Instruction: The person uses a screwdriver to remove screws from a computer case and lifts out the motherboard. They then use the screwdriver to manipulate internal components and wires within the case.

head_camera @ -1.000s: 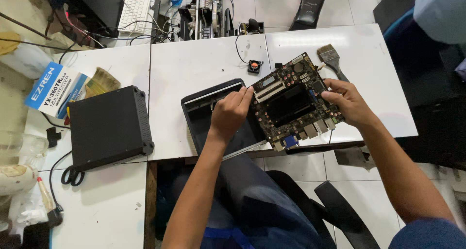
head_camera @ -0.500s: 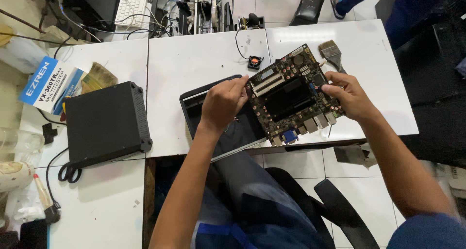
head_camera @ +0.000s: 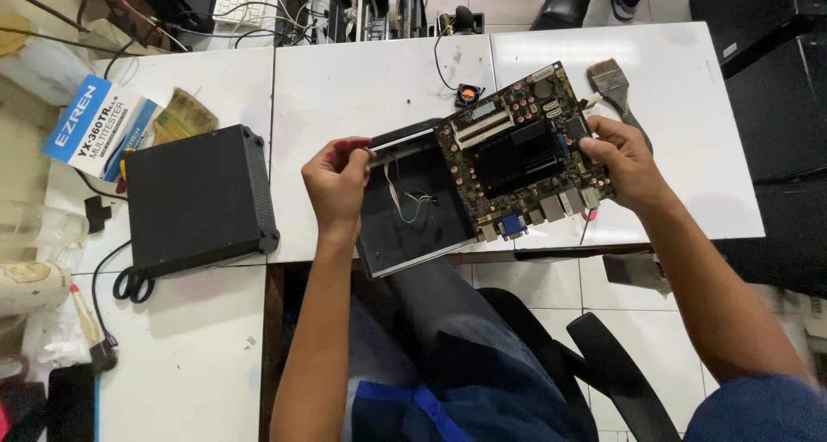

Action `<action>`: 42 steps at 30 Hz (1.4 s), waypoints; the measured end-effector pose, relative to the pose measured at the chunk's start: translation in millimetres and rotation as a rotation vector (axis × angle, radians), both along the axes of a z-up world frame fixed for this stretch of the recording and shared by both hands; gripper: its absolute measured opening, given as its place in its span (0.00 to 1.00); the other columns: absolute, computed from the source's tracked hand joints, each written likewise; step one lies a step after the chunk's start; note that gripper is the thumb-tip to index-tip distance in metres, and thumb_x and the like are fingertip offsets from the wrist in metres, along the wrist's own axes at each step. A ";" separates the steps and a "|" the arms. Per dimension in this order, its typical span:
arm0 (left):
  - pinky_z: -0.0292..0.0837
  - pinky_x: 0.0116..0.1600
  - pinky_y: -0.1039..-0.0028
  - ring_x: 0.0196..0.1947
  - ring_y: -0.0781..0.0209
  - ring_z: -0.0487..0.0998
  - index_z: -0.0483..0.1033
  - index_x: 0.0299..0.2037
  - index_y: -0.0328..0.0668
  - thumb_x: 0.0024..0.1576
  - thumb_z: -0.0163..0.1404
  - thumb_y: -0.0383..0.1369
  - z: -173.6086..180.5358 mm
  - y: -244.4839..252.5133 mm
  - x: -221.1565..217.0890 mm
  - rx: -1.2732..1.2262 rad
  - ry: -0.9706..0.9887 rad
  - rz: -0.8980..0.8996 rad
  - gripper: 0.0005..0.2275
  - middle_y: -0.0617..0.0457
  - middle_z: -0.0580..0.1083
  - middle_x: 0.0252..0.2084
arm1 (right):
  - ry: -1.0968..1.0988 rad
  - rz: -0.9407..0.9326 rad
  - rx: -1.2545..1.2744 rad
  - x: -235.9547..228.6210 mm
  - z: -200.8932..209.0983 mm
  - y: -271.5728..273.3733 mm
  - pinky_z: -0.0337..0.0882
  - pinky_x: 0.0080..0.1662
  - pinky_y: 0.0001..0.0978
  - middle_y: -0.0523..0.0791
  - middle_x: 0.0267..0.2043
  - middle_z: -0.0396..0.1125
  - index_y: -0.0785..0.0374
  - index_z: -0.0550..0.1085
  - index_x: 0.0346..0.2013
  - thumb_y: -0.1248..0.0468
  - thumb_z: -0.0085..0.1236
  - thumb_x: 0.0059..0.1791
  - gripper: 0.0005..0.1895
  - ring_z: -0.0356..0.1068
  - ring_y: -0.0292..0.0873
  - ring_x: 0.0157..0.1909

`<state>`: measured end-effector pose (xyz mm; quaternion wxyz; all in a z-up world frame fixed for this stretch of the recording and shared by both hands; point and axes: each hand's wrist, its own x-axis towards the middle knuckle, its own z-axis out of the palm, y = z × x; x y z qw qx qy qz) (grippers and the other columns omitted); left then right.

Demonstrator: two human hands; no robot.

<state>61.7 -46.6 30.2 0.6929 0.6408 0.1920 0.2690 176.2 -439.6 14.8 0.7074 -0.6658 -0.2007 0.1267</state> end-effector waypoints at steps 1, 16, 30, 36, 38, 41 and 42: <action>0.68 0.23 0.82 0.21 0.71 0.71 0.85 0.36 0.34 0.51 0.53 0.19 5.3 -1.5 -2.6 0.000 0.002 0.004 0.08 0.48 0.78 0.24 | 0.002 0.004 0.000 0.7 -6.0 0.4 0.63 0.23 0.20 0.43 0.19 0.65 0.69 0.73 0.45 0.62 0.55 0.57 0.10 0.62 0.30 0.16; 0.79 0.44 0.68 0.38 0.53 0.78 0.83 0.58 0.44 0.40 0.60 0.47 -25.4 -0.6 -7.2 1.508 0.340 -0.758 0.32 0.46 0.78 0.37 | 0.112 -0.104 0.019 -6.8 7.7 6.0 0.61 0.21 0.21 0.42 0.21 0.63 0.66 0.73 0.44 0.63 0.56 0.56 0.08 0.60 0.29 0.17; 0.81 0.46 0.70 0.42 0.55 0.81 0.83 0.44 0.43 0.51 0.60 0.41 -36.0 -3.4 24.3 1.709 0.432 -1.014 0.15 0.48 0.80 0.39 | 0.231 -0.093 -0.019 -30.0 -16.2 9.2 0.61 0.21 0.22 0.44 0.21 0.62 0.67 0.73 0.43 0.61 0.55 0.54 0.10 0.61 0.31 0.18; 0.83 0.44 0.64 0.41 0.49 0.82 0.82 0.44 0.40 0.44 0.59 0.35 -58.1 22.8 36.6 1.747 0.280 -0.828 0.17 0.46 0.80 0.39 | 0.227 -0.073 -0.016 -42.4 6.4 35.1 0.60 0.21 0.20 0.42 0.21 0.61 0.65 0.73 0.41 0.61 0.55 0.54 0.09 0.60 0.30 0.19; 0.82 0.43 0.64 0.40 0.50 0.81 0.81 0.48 0.44 0.46 0.61 0.36 -69.1 28.6 41.0 1.836 0.301 -0.743 0.18 0.47 0.79 0.38 | 0.245 -0.066 0.002 -38.3 -2.1 28.9 0.60 0.21 0.20 0.42 0.20 0.61 0.65 0.72 0.41 0.61 0.55 0.54 0.09 0.60 0.30 0.18; 0.79 0.40 0.63 0.40 0.50 0.80 0.79 0.54 0.50 0.50 0.61 0.36 -94.5 31.4 46.9 1.913 0.318 -0.633 0.20 0.48 0.79 0.37 | 0.264 -0.063 0.021 -35.7 -13.3 24.8 0.59 0.20 0.20 0.42 0.20 0.61 0.65 0.72 0.42 0.62 0.55 0.54 0.08 0.60 0.30 0.17; 0.78 0.40 0.63 0.40 0.49 0.81 0.78 0.57 0.52 0.53 0.60 0.35 -104.7 30.3 49.1 1.904 0.313 -0.613 0.20 0.48 0.79 0.37 | 0.266 -0.068 0.021 -35.4 -16.6 23.3 0.59 0.20 0.20 0.42 0.20 0.61 0.65 0.73 0.42 0.62 0.55 0.54 0.08 0.60 0.30 0.17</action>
